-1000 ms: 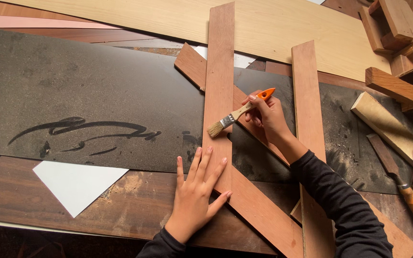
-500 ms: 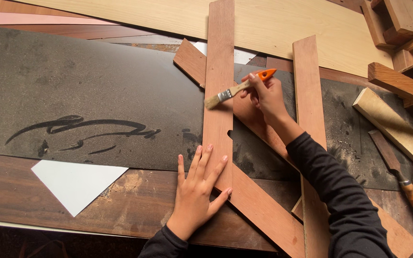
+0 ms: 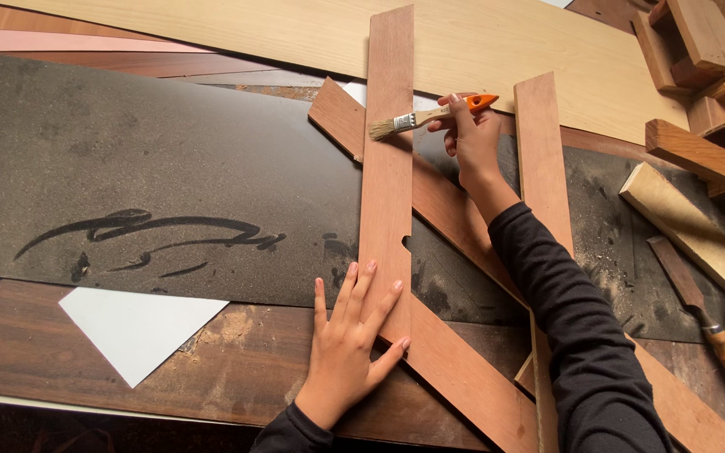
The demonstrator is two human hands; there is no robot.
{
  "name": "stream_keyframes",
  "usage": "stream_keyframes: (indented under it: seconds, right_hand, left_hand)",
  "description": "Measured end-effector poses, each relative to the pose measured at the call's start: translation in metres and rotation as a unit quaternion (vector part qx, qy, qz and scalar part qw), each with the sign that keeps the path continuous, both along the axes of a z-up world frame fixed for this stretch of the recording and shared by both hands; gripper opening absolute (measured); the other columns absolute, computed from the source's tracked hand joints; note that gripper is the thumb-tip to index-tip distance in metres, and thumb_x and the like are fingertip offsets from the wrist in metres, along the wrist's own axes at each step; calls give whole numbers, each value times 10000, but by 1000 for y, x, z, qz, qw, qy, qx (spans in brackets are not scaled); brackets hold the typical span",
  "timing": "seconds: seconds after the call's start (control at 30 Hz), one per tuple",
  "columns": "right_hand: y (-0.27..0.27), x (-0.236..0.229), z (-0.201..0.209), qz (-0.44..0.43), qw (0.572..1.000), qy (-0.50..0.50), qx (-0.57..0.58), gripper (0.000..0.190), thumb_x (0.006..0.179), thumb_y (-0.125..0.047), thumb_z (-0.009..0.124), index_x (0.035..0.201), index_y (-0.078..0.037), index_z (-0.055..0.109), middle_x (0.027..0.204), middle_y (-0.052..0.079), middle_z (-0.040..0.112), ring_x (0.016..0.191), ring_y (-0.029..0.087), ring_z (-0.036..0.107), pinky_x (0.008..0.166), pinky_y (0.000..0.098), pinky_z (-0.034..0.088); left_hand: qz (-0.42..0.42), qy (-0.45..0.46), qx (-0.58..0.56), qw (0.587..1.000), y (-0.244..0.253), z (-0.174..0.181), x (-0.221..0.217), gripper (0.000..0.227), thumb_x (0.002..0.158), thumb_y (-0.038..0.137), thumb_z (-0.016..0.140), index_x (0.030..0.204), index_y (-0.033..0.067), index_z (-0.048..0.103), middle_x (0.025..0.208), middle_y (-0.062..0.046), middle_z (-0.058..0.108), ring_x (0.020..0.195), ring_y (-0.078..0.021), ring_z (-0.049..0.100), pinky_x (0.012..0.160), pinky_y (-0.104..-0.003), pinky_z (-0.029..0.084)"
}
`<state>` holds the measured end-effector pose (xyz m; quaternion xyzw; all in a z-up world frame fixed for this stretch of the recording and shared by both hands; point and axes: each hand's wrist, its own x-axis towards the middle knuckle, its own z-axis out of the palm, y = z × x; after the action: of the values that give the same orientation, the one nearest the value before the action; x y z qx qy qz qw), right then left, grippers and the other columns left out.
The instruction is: The person brushes several thin wooden planks arranged on a workbench using a small paintbrush. The person holds the planks in place with one hand while sweeping the brush across the surfaces to remove dust or debris.
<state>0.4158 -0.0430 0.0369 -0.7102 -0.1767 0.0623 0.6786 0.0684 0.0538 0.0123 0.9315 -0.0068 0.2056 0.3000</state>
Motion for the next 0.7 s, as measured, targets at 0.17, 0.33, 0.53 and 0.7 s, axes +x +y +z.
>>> stream_keyframes:
  seconds: [0.17, 0.33, 0.53, 0.7]
  right_hand:
    - [-8, 1, -3, 28, 999, 14, 16, 278, 1055, -289, 577, 984, -50, 699, 716, 74, 704, 466, 47, 510, 415, 198, 390]
    - [-7, -4, -4, 59, 998, 27, -12, 286, 1060, -298, 571, 958, -63, 699, 673, 52, 678, 450, 33, 510, 409, 180, 384]
    - [2, -4, 3, 45, 999, 16, -16, 273, 1055, -299, 568, 964, -73, 690, 690, 44, 688, 463, 26, 520, 415, 170, 391]
    - [8, -5, 5, 43, 999, 7, -15, 273, 1060, -298, 563, 977, -72, 691, 715, 48, 706, 470, 25, 511, 412, 172, 378]
  left_hand:
    - [-1, -1, -4, 1000, 0, -1, 0, 736, 849, 523, 698, 1496, 229, 508, 1626, -152, 319, 1525, -338, 228, 1211, -640, 15]
    - [0, -2, 2, 1000, 0, -2, 1, 737, 853, 522, 698, 1501, 230, 503, 1623, -155, 316, 1523, -341, 227, 1207, -642, 7]
    - [3, -1, 3, 1000, 0, -1, -1, 737, 856, 526, 690, 1508, 244, 493, 1630, -145, 326, 1531, -332, 233, 1218, -632, 10]
    - [2, -4, 5, 1000, -1, -3, 0, 736, 858, 541, 678, 1505, 246, 493, 1623, -151, 323, 1520, -336, 229, 1210, -632, 5]
